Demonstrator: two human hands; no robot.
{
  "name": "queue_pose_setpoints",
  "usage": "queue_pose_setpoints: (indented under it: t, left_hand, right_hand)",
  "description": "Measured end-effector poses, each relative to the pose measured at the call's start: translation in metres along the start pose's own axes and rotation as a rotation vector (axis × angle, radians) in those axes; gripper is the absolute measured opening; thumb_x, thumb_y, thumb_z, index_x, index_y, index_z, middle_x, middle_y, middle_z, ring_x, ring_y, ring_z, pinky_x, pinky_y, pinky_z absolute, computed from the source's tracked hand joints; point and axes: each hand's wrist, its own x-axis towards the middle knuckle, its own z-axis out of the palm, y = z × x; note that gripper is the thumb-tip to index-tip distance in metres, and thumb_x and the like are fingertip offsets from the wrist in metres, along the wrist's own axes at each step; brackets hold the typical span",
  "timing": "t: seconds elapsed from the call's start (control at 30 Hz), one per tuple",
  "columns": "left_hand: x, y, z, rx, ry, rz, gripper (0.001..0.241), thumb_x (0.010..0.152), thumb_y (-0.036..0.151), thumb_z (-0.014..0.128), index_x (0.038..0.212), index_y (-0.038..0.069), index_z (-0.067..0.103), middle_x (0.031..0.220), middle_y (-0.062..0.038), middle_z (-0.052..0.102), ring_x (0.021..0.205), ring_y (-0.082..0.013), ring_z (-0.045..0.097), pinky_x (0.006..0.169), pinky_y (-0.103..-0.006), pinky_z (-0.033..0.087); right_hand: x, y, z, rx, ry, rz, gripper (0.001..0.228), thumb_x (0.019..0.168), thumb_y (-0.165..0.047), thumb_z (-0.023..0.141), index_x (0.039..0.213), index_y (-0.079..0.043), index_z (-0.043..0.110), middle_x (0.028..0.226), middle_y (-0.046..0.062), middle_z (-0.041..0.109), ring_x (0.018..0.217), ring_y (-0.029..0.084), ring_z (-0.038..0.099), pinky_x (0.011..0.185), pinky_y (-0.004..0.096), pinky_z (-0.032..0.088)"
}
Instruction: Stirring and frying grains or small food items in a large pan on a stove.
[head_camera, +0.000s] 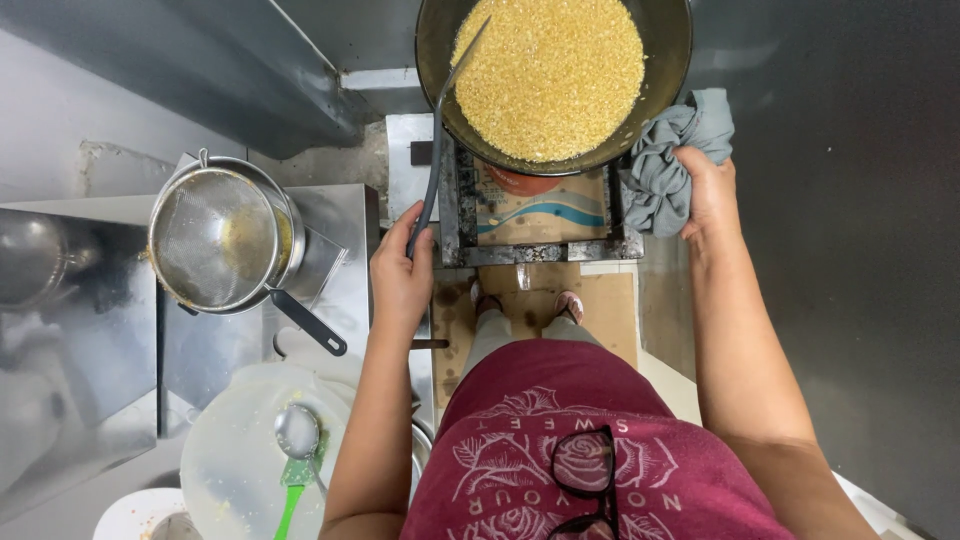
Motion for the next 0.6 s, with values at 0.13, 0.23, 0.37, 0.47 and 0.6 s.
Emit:
queue_pose_setpoints:
  t: [0.13, 0.23, 0.37, 0.47, 0.6]
  left_hand:
    - [0.0001, -0.0009, -0.0009, 0.010, 0.001, 0.002, 0.035, 0.109, 0.009, 0.062, 0.143, 0.009, 0.067, 0.111, -0.023, 0.074, 0.100, -0.0352, 0.077, 0.082, -0.0460, 0.062]
    - [0.0006, -0.0011, -0.0013, 0.025, -0.002, -0.001, 0.035, 0.108, 0.011, 0.063, 0.143, 0.010, 0.067, 0.112, -0.024, 0.074, 0.103, -0.0385, 0.076, 0.082, -0.0465, 0.061]
    - [0.0015, -0.0018, -0.0015, 0.015, 0.001, -0.006, 0.034, 0.108, 0.012, 0.065, 0.142, 0.009, 0.068, 0.113, -0.025, 0.074, 0.104, -0.0397, 0.075, 0.082, -0.0477, 0.061]
    - [0.0017, -0.0029, -0.0018, 0.024, 0.003, -0.001, 0.034, 0.108, 0.013, 0.065, 0.141, 0.010, 0.069, 0.110, -0.025, 0.074, 0.104, -0.0404, 0.075, 0.081, -0.0477, 0.061]
    - [0.0018, -0.0041, -0.0020, 0.036, 0.004, 0.003, 0.034, 0.108, 0.014, 0.066, 0.142, 0.012, 0.069, 0.108, -0.023, 0.075, 0.103, -0.0389, 0.075, 0.079, -0.0458, 0.061]
  right_hand:
    - [-0.0006, -0.0002, 0.0027, 0.009, 0.010, 0.011, 0.068, 0.081, -0.021, 0.093, 0.138, -0.001, 0.063, 0.126, 0.022, 0.068, 0.119, 0.036, 0.069, 0.100, 0.058, 0.054]
    - [0.0013, 0.0011, 0.0035, 0.015, 0.008, 0.002, 0.068, 0.080, -0.021, 0.094, 0.137, 0.000, 0.064, 0.124, 0.022, 0.068, 0.118, 0.034, 0.068, 0.100, 0.057, 0.053]
    - [-0.0032, -0.0041, 0.0073, 0.020, 0.013, -0.001, 0.066, 0.081, -0.021, 0.092, 0.137, 0.000, 0.064, 0.125, 0.022, 0.068, 0.118, 0.034, 0.068, 0.100, 0.056, 0.054]
    - [0.0004, -0.0016, 0.0087, 0.023, 0.005, -0.014, 0.066, 0.083, -0.020, 0.091, 0.138, 0.000, 0.063, 0.128, 0.023, 0.067, 0.120, 0.035, 0.067, 0.102, 0.056, 0.054]
    - [0.0010, -0.0029, 0.0078, 0.032, -0.001, -0.018, 0.067, 0.083, -0.019, 0.091, 0.140, 0.001, 0.062, 0.130, 0.025, 0.067, 0.122, 0.037, 0.066, 0.103, 0.058, 0.053]
